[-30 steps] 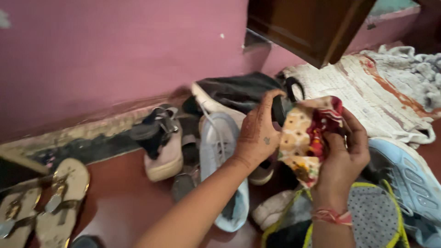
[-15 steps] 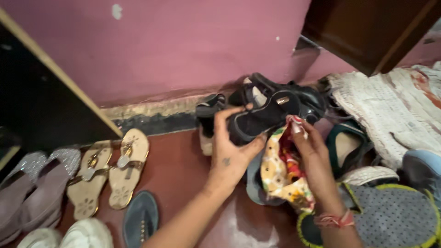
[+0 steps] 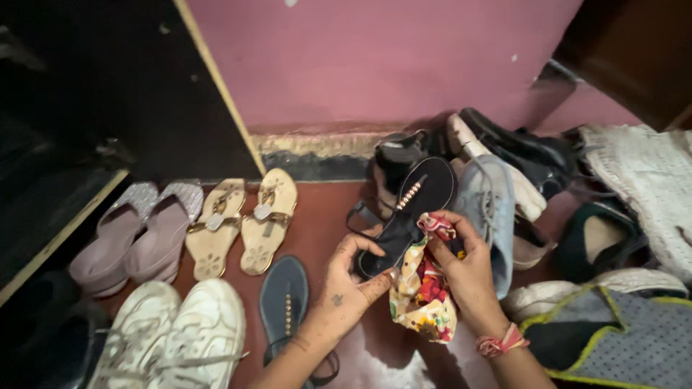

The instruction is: The person cleans various shoes and sandals using a cloth, picking up each item from a pile on the floor, wiping the surfaces, and then placing them back down.

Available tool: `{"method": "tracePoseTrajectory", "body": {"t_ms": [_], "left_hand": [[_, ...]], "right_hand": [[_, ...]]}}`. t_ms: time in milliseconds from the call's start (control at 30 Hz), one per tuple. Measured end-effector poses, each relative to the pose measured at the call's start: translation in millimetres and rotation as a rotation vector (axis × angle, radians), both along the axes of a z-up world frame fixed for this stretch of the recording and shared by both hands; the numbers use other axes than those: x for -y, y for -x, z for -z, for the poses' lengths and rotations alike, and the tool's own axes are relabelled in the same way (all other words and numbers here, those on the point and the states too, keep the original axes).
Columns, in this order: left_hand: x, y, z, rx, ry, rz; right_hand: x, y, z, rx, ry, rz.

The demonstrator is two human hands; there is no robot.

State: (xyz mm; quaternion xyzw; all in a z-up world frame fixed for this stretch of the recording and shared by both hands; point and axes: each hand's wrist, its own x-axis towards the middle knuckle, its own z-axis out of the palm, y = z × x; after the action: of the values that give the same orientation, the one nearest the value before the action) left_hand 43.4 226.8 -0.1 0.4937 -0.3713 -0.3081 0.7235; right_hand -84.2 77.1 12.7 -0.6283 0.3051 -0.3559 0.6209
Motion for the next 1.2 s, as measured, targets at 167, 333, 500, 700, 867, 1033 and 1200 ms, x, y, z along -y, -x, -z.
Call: {"method": "tracePoseTrajectory", "body": {"t_ms": [167,333,500,700,867,1033,1200], "left_hand": [[-37.6,-0.7,0.3,0.329,-0.17,-0.161],[-59.5,0.1,3.8,0.31,-0.141,-0.156],[-74.7,-3.1,10.0,0.385,-0.464,-0.184],[-86.7,-2.4,32.2,0.484,-0.591,-0.222],[-85.2,-5.4,42.6,0.764,-0.643,-0.386],[-81.9,-7.6,58.6,0.941,-0.583,-0.469],[-79.8,-1.2,78.4,1.067,-0.59,-0.344]], "right_hand": [[-22.6,-0.3,1.8,0.0,0.236,-0.094],[-40.0,-3.5,8.6,-0.012,0.198,-0.194],[-42.4,-9.3,28.3,-0.024,0.238,-0.312],[-51.8,-16.7,52.4,-0.18,0.136,-0.414],[-53.4,-17.1,61.0,-0.577,-0.045,-0.405],[-45.4,-11.6,62.6,-0.655,0.218,-0.533],[-30.0,-1.8,55.4,-0.74,0.142,-0.665]]}}
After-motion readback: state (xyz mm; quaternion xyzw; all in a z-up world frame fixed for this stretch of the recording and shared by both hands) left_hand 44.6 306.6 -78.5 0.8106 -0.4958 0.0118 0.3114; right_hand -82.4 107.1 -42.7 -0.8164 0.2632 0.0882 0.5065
